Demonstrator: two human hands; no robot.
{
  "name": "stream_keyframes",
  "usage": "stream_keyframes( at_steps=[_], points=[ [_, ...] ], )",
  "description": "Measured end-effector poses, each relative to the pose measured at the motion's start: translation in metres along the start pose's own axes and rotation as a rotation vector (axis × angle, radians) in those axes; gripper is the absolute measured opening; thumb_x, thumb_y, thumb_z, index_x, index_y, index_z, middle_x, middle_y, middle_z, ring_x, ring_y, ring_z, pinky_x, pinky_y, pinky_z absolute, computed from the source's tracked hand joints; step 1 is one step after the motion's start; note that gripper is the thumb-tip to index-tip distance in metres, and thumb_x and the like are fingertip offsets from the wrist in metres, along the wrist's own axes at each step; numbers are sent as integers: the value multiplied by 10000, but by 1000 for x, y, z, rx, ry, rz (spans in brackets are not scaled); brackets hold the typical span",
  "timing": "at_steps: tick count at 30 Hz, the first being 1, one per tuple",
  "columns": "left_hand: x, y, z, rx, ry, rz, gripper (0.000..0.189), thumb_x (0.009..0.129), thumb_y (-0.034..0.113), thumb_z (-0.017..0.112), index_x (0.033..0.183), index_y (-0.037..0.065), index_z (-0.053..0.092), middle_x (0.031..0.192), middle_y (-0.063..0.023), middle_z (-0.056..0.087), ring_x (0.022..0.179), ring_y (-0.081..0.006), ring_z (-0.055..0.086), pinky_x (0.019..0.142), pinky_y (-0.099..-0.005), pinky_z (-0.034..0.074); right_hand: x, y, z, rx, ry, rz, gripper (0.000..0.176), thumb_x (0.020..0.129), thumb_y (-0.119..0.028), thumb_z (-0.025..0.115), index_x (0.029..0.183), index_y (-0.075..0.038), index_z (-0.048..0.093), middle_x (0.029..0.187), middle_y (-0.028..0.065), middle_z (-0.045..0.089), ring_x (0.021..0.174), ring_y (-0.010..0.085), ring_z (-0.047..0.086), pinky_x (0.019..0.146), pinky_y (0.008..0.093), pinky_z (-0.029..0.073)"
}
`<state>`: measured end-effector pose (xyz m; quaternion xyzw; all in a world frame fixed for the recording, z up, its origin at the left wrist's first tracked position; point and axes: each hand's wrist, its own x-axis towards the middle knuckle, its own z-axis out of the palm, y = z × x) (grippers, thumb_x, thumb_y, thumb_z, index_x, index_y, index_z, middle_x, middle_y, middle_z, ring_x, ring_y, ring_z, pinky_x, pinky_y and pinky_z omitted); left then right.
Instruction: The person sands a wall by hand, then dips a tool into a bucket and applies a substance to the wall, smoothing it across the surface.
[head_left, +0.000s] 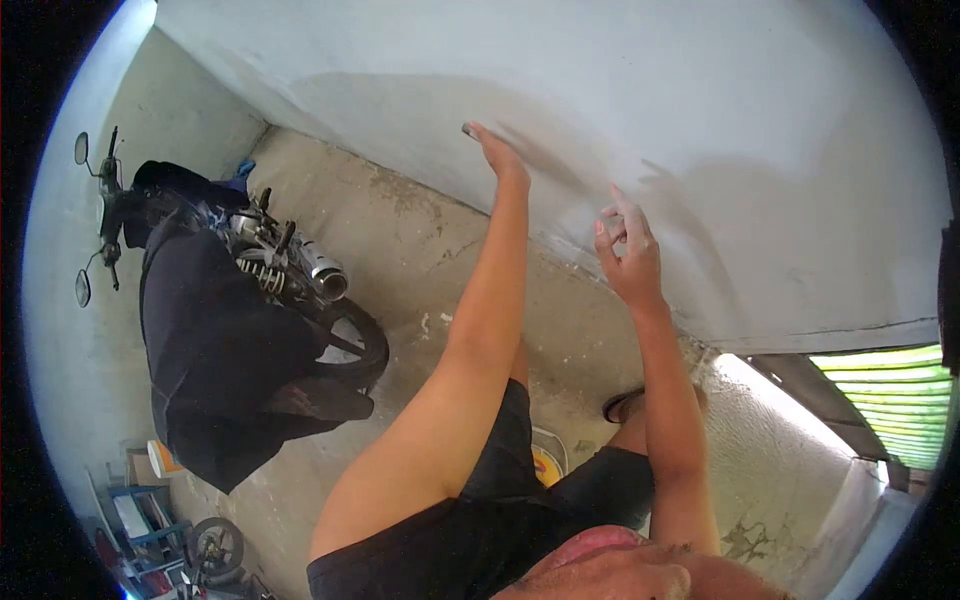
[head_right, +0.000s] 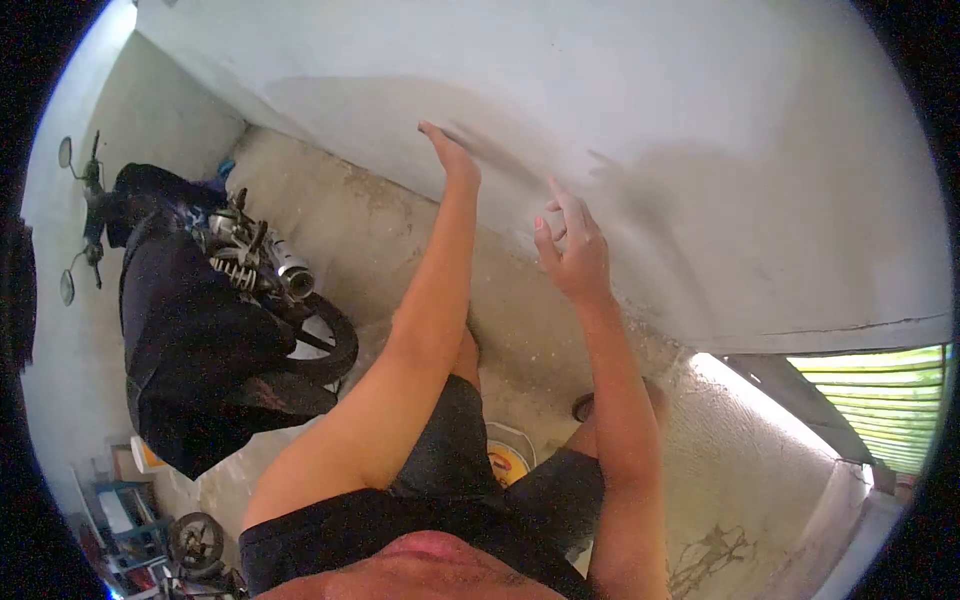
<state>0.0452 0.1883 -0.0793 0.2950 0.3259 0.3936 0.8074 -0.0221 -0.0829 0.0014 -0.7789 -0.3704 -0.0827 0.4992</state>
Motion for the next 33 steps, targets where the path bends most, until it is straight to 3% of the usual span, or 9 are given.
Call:
stream_keyframes(
  at_steps=[2,5,12,16,19,21,25,28,33],
  points=[
    [34,-38,-23,280,-74,322,886,1052,656,354,1662,48,146,1733,-113,181,1573,-290,220,1270,-410,161,3,-1,-3,-1,-20,68,521,976,-209,652,1466,-74,541,1066,101,674,685,189,634,666,338,549],
    [24,-20,-25,172,-86,-95,864,1060,623,380,1657,37,166,1730,-125,184,1562,-285,244,1263,-390,180,3,2,-6,-33,13,-16,517,976,-208,653,1461,-69,541,1063,101,675,667,190,632,666,336,549],
    [20,-9,-24,308,-148,137,744,1089,569,378,1618,50,312,1624,-151,383,1447,-294,430,1190,-410,356,5,-2,-11,-13,29,15,509,974,-225,657,1449,-75,548,1049,97,674,645,193,624,659,346,548],
    [11,1,-4,156,-131,-34,746,1092,548,390,1628,44,264,1652,-152,338,1479,-308,389,1233,-406,280,5,-3,-16,17,15,14,511,973,-233,656,1451,-85,548,1049,96,675,647,200,624,659,354,554],
    [18,-6,-5,350,-110,359,793,1093,556,382,1656,44,160,1700,-152,247,1535,-305,303,1255,-395,222,-1,-2,-11,20,13,46,512,973,-237,654,1451,-88,547,1050,95,677,645,208,624,664,360,556],
    [13,-7,-16,254,-169,-7,832,1096,545,375,1663,35,44,1743,-149,96,1593,-302,162,1280,-380,130,4,1,-16,-2,34,33,511,973,-239,653,1450,-88,548,1049,95,677,644,212,624,666,364,556],
    [-4,20,3,183,-222,25,828,1100,542,361,1660,21,42,1746,-144,84,1602,-300,117,1284,-379,94,2,-3,-24,20,27,26,500,971,-236,654,1438,-88,553,1046,92,674,650,213,627,663,365,554],
    [-5,15,6,342,-266,364,838,1095,586,324,1659,19,76,1741,-143,114,1596,-302,141,1281,-396,117,-1,-1,-19,-6,29,13,500,970,-242,654,1436,-91,553,1043,87,672,651,212,627,674,370,554],
    [-35,26,24,388,-161,104,858,1083,635,281,1662,34,81,1732,-171,129,1599,-316,117,1285,-429,110,-3,0,-28,10,35,35,506,973,-257,648,1445,-105,547,1046,82,669,654,212,624,710,379,556]
  ],
)
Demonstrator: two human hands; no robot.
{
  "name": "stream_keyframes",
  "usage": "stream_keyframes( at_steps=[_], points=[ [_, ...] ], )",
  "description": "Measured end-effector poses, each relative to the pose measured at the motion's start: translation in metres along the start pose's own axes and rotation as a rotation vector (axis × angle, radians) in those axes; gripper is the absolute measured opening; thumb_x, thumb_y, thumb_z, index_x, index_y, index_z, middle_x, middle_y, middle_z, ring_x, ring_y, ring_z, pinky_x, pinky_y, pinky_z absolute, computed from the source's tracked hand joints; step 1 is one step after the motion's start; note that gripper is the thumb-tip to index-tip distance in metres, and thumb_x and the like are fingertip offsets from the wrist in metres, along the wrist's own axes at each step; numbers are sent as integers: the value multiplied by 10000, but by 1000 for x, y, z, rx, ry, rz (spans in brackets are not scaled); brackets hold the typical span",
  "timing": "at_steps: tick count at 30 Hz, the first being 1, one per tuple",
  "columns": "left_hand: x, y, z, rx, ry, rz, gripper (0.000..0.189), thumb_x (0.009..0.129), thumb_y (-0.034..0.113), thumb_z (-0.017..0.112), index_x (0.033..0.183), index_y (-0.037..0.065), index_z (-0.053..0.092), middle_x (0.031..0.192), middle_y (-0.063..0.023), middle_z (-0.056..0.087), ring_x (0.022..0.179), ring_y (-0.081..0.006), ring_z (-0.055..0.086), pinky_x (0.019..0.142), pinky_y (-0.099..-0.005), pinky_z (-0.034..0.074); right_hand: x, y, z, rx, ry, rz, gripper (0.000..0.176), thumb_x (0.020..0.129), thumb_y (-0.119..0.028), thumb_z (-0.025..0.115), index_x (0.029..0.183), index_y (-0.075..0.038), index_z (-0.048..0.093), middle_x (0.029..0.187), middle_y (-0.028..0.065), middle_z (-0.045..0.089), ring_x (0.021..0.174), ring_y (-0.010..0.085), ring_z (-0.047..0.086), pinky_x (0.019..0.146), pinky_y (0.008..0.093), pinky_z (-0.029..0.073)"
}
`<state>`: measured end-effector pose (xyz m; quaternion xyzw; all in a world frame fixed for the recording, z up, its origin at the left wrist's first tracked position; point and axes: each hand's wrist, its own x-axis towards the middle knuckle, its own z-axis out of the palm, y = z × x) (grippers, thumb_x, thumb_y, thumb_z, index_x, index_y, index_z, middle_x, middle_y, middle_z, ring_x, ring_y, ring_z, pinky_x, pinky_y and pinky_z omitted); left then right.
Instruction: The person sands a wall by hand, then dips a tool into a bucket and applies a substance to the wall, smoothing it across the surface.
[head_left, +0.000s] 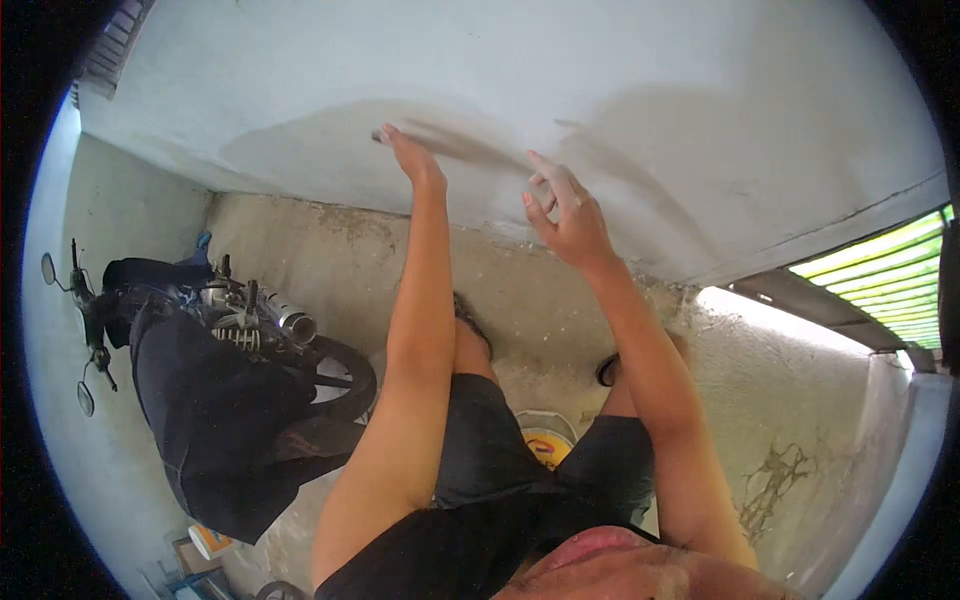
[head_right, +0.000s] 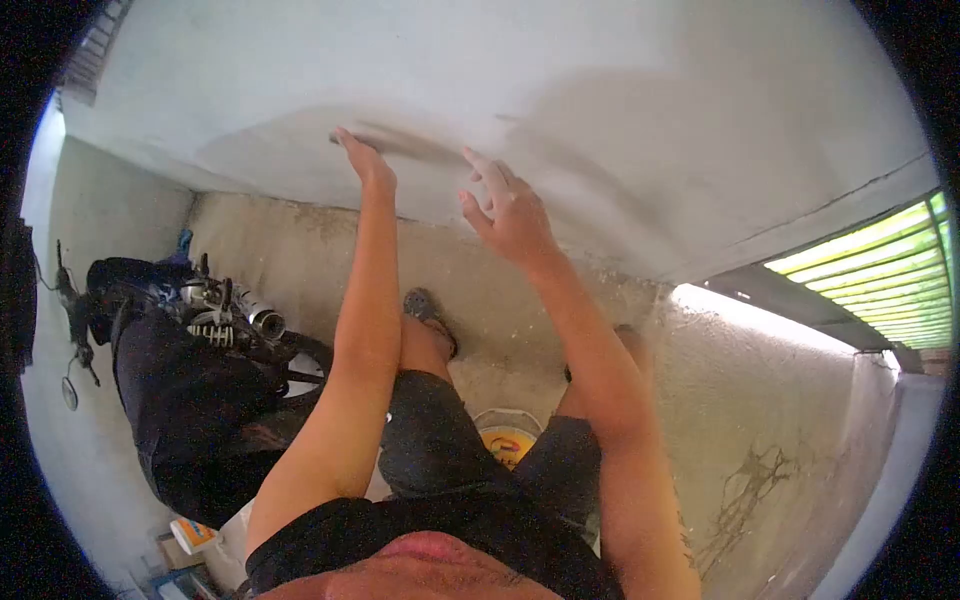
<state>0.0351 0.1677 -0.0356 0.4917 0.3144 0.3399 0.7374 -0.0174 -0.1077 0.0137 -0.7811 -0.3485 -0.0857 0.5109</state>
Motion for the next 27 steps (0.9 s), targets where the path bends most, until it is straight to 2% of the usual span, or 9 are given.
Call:
stream_keyframes(
  at_steps=[4,7,10,13,14,16,22,25,27],
  points=[
    [0,-15,1,200,-19,226,821,1102,592,257,1658,20,65,1741,-165,73,1600,-323,110,1290,-422,109,4,1,-4,-25,30,-3,507,976,-258,646,1451,-119,542,1042,84,668,668,208,630,719,379,556],
    [4,-7,9,12,57,-9,807,1107,573,259,1659,22,52,1742,-169,41,1599,-326,114,1290,-425,122,5,6,-13,-32,38,6,508,978,-261,645,1454,-121,539,1038,87,668,673,208,633,706,377,558],
    [-17,20,12,12,-79,160,850,1080,632,256,1670,65,27,1740,-167,70,1599,-319,109,1285,-421,117,4,6,-19,-14,59,23,508,978,-261,648,1453,-118,539,1032,87,667,671,209,633,689,373,558],
    [58,-70,-10,100,30,230,886,1065,674,253,1671,67,29,1741,-165,64,1599,-325,105,1287,-445,100,6,9,-18,-16,85,0,506,975,-250,657,1449,-115,541,1027,85,666,659,207,630,668,365,556],
    [46,-58,-4,91,30,229,886,1065,674,253,1671,67,29,1741,-165,64,1599,-325,105,1287,-445,100,5,12,-20,-19,99,-5,505,972,-241,662,1446,-113,543,1025,84,666,652,204,629,658,361,554],
    [1,-14,7,-77,-59,-46,832,1096,610,244,1665,74,-41,1745,-161,-7,1601,-318,100,1292,-426,101,6,11,-23,-34,100,-2,506,967,-232,669,1444,-114,546,1026,82,666,649,201,628,658,358,553],
    [9,-37,14,94,81,164,855,1089,619,286,1666,89,-56,1747,-147,-22,1606,-305,76,1294,-437,72,5,8,-20,-10,88,6,500,964,-228,671,1438,-116,554,1028,74,669,657,193,628,681,361,554],
    [-4,-18,14,-46,-78,-14,873,1090,617,286,1655,74,-100,1746,-152,-19,1607,-300,72,1296,-433,61,7,9,-23,-27,96,2,497,966,-230,669,1436,-115,556,1027,74,669,655,192,626,684,363,554],
    [-14,-7,19,-25,-74,50,878,1088,623,284,1655,75,-103,1746,-154,-12,1607,-299,67,1295,-438,61,5,7,-22,-27,92,4,497,966,-230,669,1436,-115,555,1028,74,668,654,191,624,682,363,553]
  ],
)
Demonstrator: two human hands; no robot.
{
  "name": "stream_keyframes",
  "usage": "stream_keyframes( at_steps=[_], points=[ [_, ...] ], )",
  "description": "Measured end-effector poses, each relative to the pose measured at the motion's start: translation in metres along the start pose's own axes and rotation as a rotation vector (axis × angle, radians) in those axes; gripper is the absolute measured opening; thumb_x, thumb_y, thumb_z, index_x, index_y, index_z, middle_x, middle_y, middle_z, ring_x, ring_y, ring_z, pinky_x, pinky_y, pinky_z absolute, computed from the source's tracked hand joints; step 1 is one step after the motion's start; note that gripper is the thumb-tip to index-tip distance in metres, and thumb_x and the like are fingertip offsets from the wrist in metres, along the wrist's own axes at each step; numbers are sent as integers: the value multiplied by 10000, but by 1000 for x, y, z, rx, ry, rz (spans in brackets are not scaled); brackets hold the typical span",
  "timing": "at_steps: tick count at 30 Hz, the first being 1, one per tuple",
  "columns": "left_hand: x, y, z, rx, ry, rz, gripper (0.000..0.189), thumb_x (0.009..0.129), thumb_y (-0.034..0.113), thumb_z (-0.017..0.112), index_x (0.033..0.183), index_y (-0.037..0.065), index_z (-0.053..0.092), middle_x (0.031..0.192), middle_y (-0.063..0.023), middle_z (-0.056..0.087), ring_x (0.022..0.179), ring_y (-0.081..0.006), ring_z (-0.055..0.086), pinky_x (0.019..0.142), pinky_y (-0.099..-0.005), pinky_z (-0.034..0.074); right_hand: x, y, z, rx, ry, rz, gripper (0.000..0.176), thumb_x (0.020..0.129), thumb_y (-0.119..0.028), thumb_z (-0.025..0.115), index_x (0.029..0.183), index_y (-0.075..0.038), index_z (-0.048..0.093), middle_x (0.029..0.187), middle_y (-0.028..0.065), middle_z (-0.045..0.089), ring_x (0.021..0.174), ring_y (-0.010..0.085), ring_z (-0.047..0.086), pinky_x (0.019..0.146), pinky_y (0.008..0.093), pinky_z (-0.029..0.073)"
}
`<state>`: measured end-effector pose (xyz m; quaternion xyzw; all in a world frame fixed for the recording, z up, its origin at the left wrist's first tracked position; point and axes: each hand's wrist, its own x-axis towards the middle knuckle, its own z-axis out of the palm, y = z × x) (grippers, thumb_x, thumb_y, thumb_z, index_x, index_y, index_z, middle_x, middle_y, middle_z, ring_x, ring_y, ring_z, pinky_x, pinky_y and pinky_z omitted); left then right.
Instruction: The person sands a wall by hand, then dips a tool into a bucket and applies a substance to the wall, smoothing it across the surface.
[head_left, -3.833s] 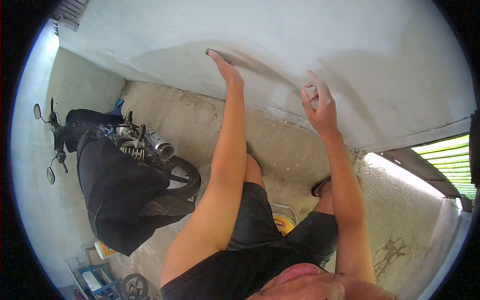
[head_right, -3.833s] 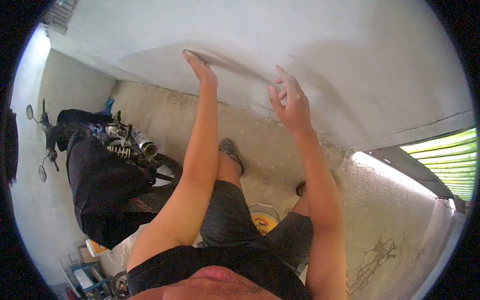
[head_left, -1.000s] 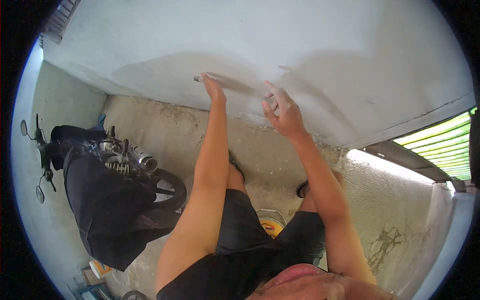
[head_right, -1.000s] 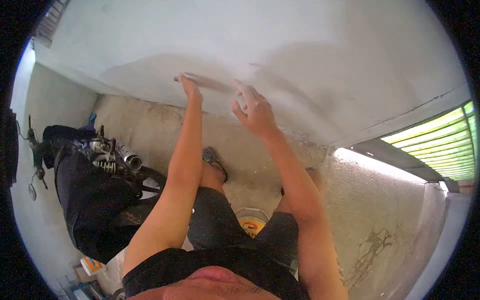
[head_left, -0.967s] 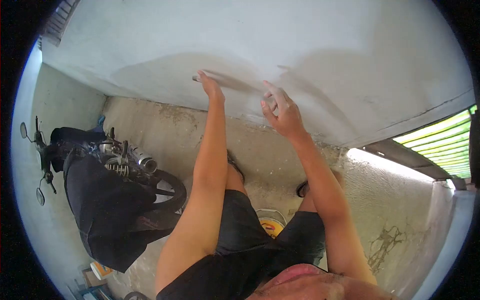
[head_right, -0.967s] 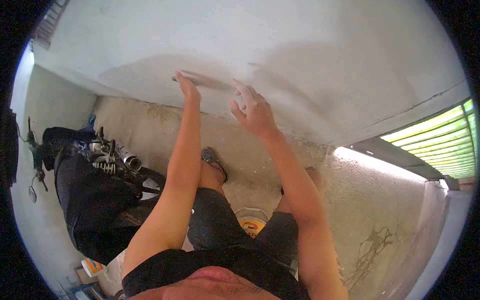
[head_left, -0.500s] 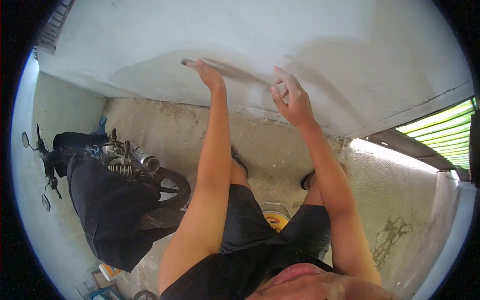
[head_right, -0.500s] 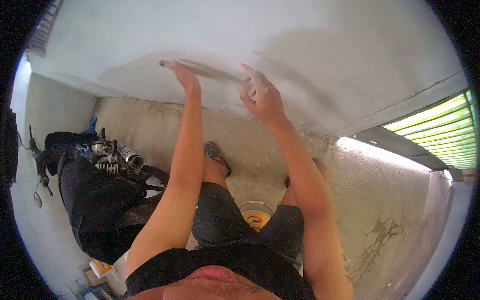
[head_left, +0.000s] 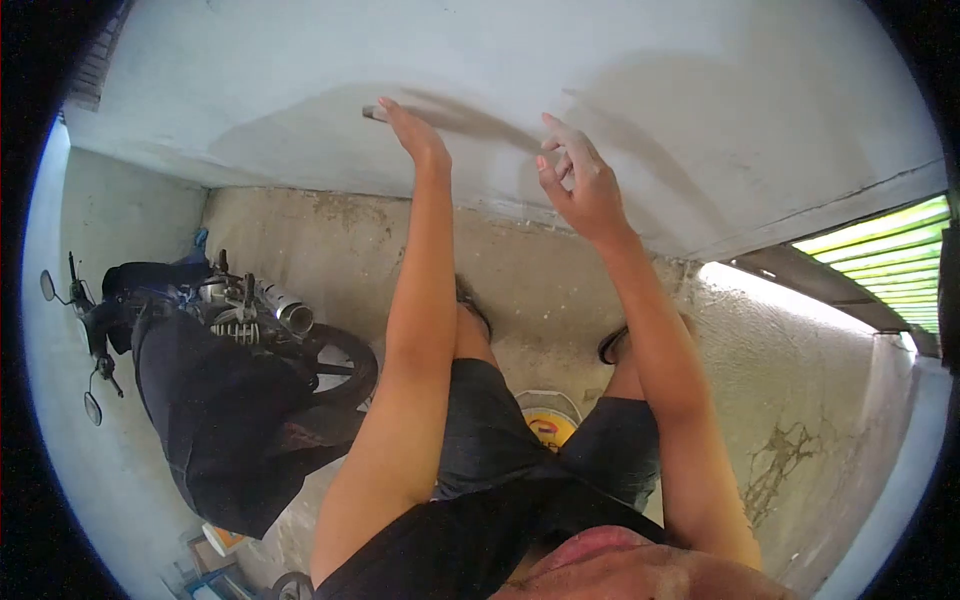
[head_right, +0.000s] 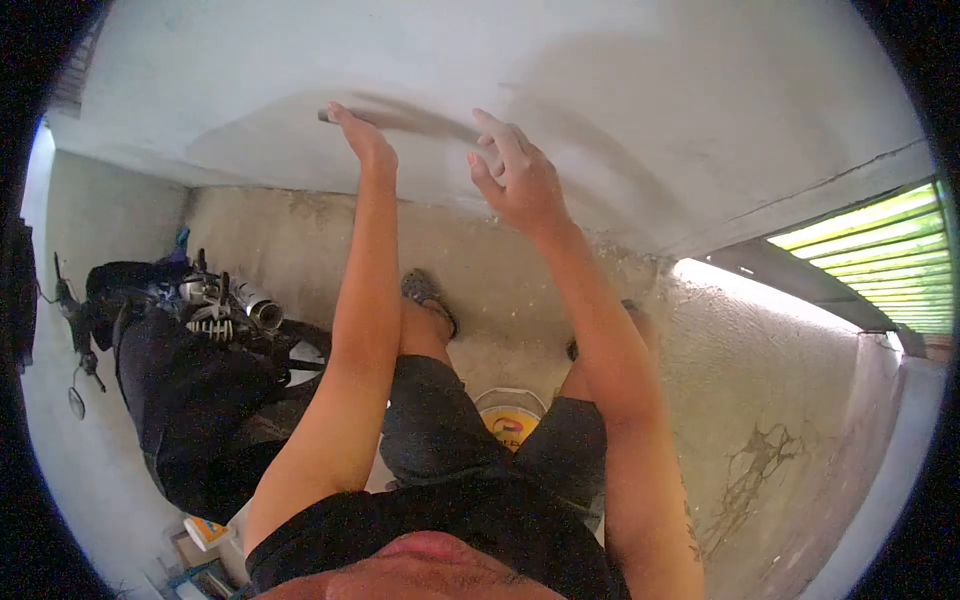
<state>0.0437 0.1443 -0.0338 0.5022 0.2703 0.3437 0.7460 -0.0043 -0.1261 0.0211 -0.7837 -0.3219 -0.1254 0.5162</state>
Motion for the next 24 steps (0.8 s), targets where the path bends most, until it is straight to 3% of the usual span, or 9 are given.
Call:
stream_keyframes(
  at_steps=[5,8,10,14,16,17,20,22,24],
  points=[
    [3,-16,0,105,63,31,905,1074,660,281,1657,83,-103,1745,-155,-23,1608,-300,60,1295,-447,61,1,1,2,17,3,14,492,969,-235,671,1431,-110,559,1025,80,666,652,197,622,678,362,552],
    [-14,14,5,9,20,-150,916,1061,689,266,1659,106,-110,1745,-152,-32,1607,-303,66,1294,-452,67,0,2,1,21,-3,-13,491,969,-240,672,1428,-108,561,1027,82,668,659,199,632,676,361,554],
    [-6,13,1,45,-6,-1,928,1052,709,250,1658,111,-120,1744,-156,-44,1605,-315,81,1293,-454,74,0,0,1,29,-6,17,494,969,-240,673,1432,-108,560,1034,81,668,660,199,631,674,360,553],
    [15,-22,-2,110,67,50,912,1051,713,218,1662,118,-105,1744,-154,-40,1605,-318,78,1292,-460,76,0,2,1,15,-6,16,495,971,-239,669,1436,-111,558,1048,79,670,657,202,629,673,358,553],
    [7,1,3,-102,29,-76,889,1053,703,215,1673,83,72,1736,-147,111,1593,-313,135,1285,-453,123,2,1,-4,14,-8,13,494,974,-242,666,1438,-112,557,1045,77,670,653,201,627,672,357,553],
    [2,2,4,-85,28,-78,889,1053,703,215,1673,83,72,1736,-147,111,1593,-313,135,1285,-453,123,0,-1,-1,28,-11,11,493,976,-246,664,1439,-114,556,1042,76,670,649,199,625,671,357,553],
    [2,-9,5,138,172,129,889,1052,707,230,1667,74,120,1714,-142,203,1560,-306,230,1274,-443,157,0,4,1,-8,-18,12,499,980,-256,661,1445,-114,550,1041,77,670,650,202,632,674,353,558],
    [-5,-8,-3,-90,-36,-150,959,1019,763,207,1664,119,-91,1744,-143,-66,1605,-336,58,1291,-497,52,0,5,1,-17,-16,-9,499,980,-255,660,1445,-112,549,1040,78,668,652,200,631,678,354,559],
    [-9,0,2,-89,-47,-147,950,1022,757,209,1667,117,-69,1745,-144,-44,1605,-336,61,1292,-491,57,-1,4,-2,-15,-4,-13,499,980,-253,658,1445,-110,548,1038,79,666,653,199,631,682,355,560]
  ],
)
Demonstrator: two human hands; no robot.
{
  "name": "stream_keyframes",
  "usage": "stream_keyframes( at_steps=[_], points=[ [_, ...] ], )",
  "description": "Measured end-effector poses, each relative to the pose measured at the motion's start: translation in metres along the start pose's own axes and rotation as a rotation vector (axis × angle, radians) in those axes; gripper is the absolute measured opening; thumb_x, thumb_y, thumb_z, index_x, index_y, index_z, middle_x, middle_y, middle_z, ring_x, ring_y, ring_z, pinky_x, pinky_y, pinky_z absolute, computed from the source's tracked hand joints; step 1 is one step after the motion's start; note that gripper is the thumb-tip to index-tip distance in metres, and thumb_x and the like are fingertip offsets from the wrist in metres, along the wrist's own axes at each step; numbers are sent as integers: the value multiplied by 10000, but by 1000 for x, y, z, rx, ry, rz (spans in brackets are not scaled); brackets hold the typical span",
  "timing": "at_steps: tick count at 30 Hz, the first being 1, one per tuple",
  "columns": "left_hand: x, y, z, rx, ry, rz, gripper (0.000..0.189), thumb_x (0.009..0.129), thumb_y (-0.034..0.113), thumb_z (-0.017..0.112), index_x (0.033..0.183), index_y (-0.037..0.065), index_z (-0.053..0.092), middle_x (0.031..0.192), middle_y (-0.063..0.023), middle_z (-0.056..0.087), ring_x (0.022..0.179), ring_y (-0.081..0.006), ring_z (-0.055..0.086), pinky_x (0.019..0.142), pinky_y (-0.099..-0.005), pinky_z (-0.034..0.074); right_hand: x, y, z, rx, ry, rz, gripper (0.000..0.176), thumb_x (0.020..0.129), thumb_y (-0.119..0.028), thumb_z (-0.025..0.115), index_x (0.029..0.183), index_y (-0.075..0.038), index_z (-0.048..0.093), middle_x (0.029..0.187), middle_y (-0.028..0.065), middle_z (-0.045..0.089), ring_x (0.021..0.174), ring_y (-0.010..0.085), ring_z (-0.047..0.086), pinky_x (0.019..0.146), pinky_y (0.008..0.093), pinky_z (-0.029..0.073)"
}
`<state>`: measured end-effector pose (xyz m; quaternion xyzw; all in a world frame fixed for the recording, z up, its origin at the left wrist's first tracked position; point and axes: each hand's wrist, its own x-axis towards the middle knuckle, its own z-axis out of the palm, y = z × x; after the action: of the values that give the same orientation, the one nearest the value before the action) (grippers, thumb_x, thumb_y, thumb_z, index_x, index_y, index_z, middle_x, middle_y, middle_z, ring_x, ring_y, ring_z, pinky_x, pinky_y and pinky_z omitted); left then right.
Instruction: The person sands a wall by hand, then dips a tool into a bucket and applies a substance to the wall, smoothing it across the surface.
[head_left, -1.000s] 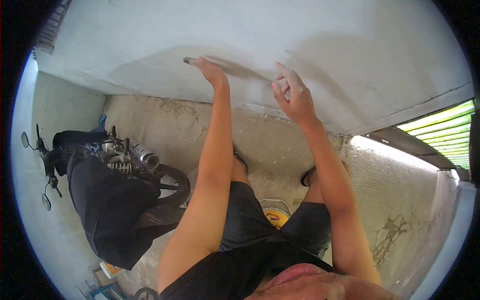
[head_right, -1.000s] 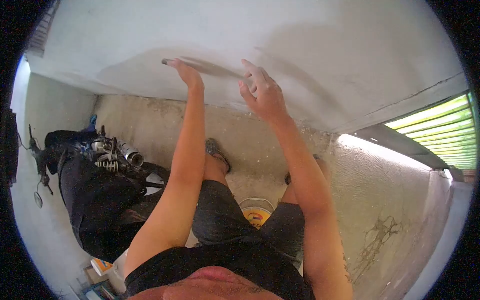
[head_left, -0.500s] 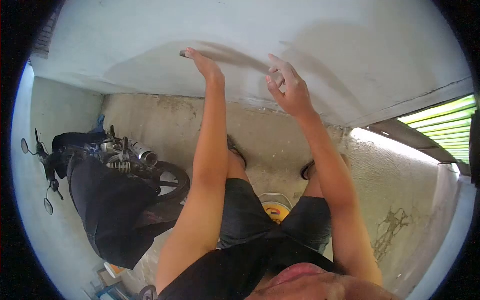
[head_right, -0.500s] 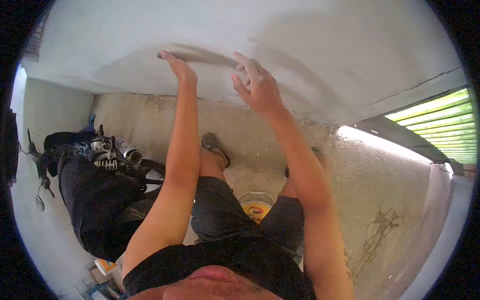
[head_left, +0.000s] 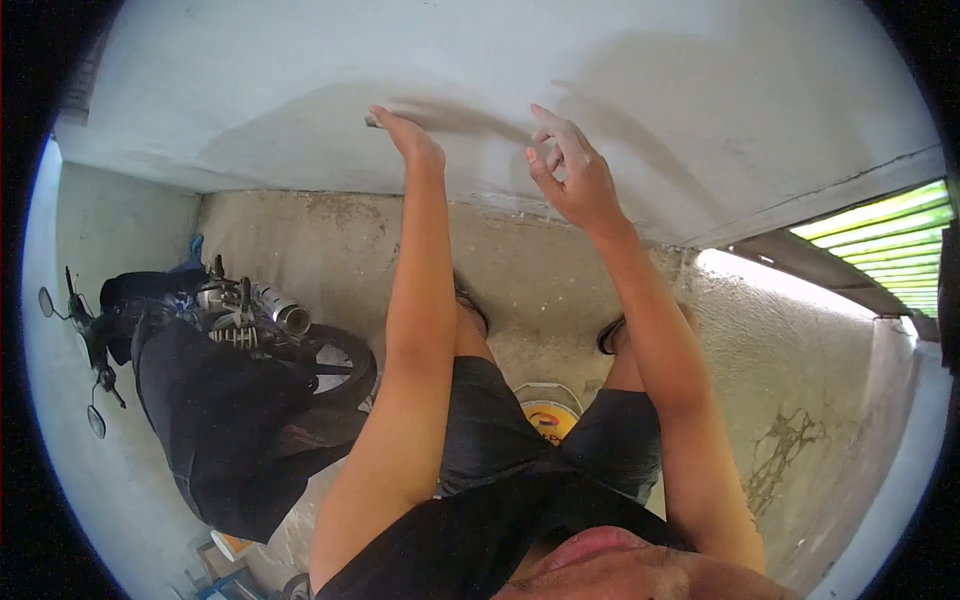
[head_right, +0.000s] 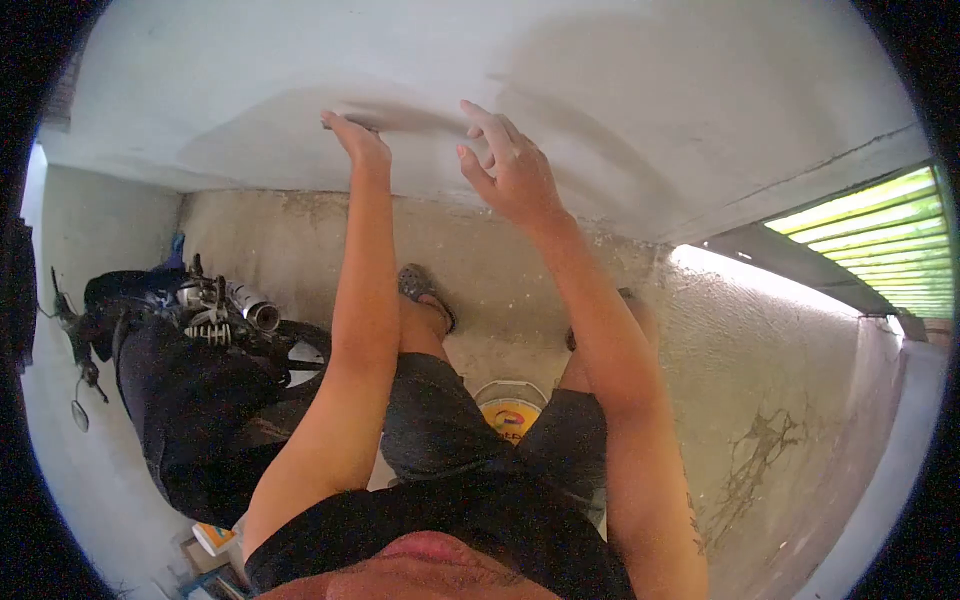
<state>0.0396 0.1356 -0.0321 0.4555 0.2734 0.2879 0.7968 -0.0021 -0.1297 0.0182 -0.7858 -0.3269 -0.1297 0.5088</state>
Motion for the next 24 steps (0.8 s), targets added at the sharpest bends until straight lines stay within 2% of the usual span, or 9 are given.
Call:
stream_keyframes(
  at_steps=[5,7,11,13,14,16,19,22,24],
  points=[
    [-3,-7,2,130,127,20,909,1038,729,223,1676,125,-13,1744,-149,7,1607,-325,54,1295,-472,59,2,2,0,14,-11,9,496,976,-242,659,1441,-107,548,1044,91,662,668,200,634,679,358,561],
    [-1,-4,-2,-181,-41,-75,873,1050,708,234,1679,132,45,1736,-142,102,1599,-316,104,1295,-460,83,1,2,-1,4,-14,15,504,973,-243,662,1444,-107,545,1048,91,663,670,203,634,676,356,562],
    [-9,2,10,-106,-51,54,829,1064,677,235,1671,130,97,1716,-118,188,1580,-299,177,1291,-454,129,3,-4,-6,14,-18,50,516,968,-248,667,1450,-115,537,1053,82,667,675,206,635,677,360,567],
    [-6,-12,14,103,204,18,827,1065,676,242,1667,122,118,1701,-105,228,1563,-285,221,1284,-447,146,4,0,-2,17,-10,46,517,970,-255,664,1452,-120,535,1056,79,670,678,209,636,678,363,569],
    [-4,-14,9,98,200,15,827,1065,676,242,1667,122,118,1701,-105,228,1563,-285,221,1284,-447,146,2,4,-4,15,-4,55,517,972,-263,662,1454,-125,533,1058,77,673,681,212,638,679,366,572],
    [-16,3,7,-199,-100,-39,841,1064,681,232,1675,124,82,1718,-108,177,1573,-280,195,1287,-435,114,2,3,-7,7,2,41,515,975,-270,657,1454,-128,533,1059,79,672,681,216,641,684,371,572],
    [-27,21,23,-138,52,-40,854,1058,692,222,1678,127,63,1724,-110,151,1574,-277,191,1289,-424,106,1,0,-11,18,12,29,510,978,-279,650,1451,-131,533,1059,81,672,680,224,645,699,383,571],
    [-9,-16,11,68,97,80,860,1053,695,212,1678,127,50,1729,-109,134,1578,-268,182,1289,-416,115,3,-2,-10,17,12,20,507,977,-281,647,1448,-132,533,1057,81,671,679,232,651,721,397,571],
    [-4,-13,3,-49,36,16,854,1053,692,206,1674,119,85,1724,-117,153,1575,-274,195,1290,-423,119,0,-1,-11,11,20,33,507,976,-280,647,1448,-134,532,1055,80,670,680,235,655,732,404,571]
  ],
)
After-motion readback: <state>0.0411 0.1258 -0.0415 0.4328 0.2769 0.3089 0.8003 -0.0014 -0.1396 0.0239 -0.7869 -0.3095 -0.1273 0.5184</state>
